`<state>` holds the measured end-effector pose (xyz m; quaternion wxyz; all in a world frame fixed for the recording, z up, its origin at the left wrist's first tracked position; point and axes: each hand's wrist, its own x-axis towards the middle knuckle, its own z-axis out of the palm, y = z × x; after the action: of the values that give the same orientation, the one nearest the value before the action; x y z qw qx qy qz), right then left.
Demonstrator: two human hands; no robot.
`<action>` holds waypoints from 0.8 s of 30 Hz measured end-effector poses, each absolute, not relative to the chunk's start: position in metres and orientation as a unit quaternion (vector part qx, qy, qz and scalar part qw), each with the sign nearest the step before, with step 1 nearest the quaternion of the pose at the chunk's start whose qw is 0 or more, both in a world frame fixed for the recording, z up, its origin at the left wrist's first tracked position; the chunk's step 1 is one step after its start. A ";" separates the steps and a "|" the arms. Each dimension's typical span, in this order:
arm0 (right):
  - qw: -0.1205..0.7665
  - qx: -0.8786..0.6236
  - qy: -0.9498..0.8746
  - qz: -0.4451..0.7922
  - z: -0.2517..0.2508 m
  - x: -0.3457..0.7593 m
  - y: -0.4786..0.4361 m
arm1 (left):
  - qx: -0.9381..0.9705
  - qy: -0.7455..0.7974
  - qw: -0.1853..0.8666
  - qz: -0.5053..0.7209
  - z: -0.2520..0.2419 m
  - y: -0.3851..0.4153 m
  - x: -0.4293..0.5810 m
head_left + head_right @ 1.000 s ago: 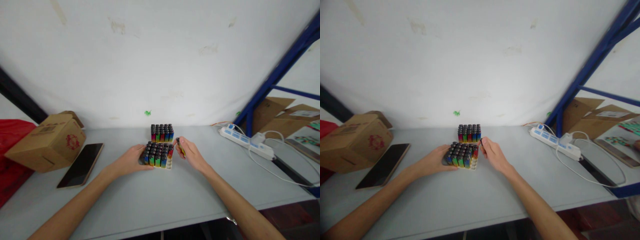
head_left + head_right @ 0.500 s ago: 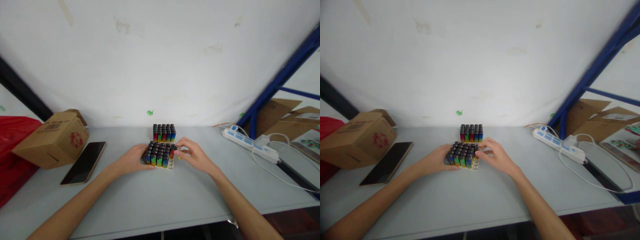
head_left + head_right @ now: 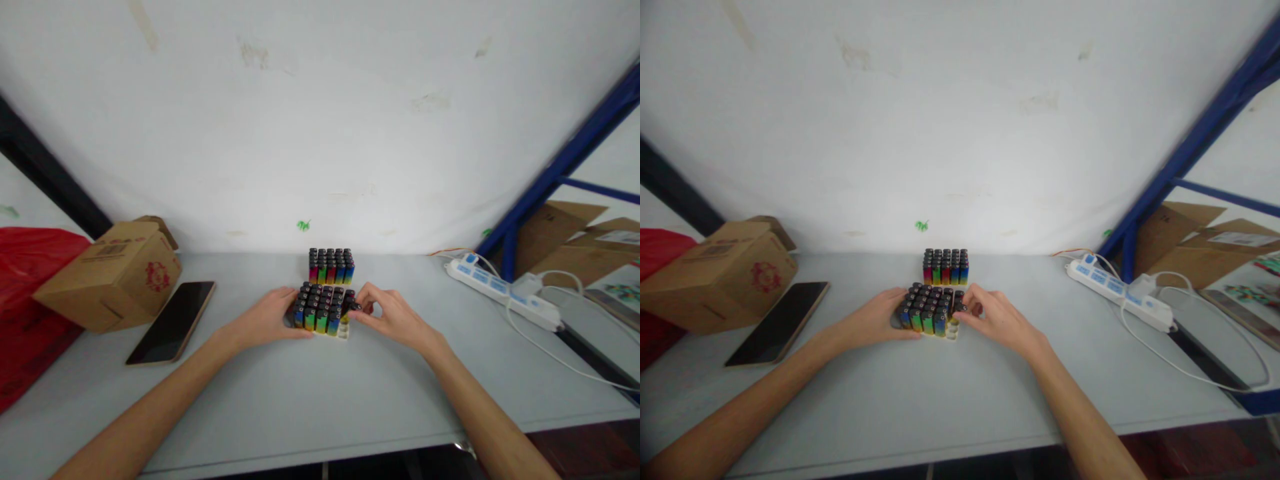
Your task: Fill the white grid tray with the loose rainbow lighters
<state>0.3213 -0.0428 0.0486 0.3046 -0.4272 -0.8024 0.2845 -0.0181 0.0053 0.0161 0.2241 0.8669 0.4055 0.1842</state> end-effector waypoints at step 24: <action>0.187 -0.546 -0.795 0.187 0.039 0.331 -0.027 | 0.858 0.459 0.111 0.201 0.003 -0.002 -0.003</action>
<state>0.3314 -0.0273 0.0389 0.1868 -0.5463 -0.7947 0.1874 -0.0030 -0.0015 0.0030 0.1113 0.8580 0.4593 0.2010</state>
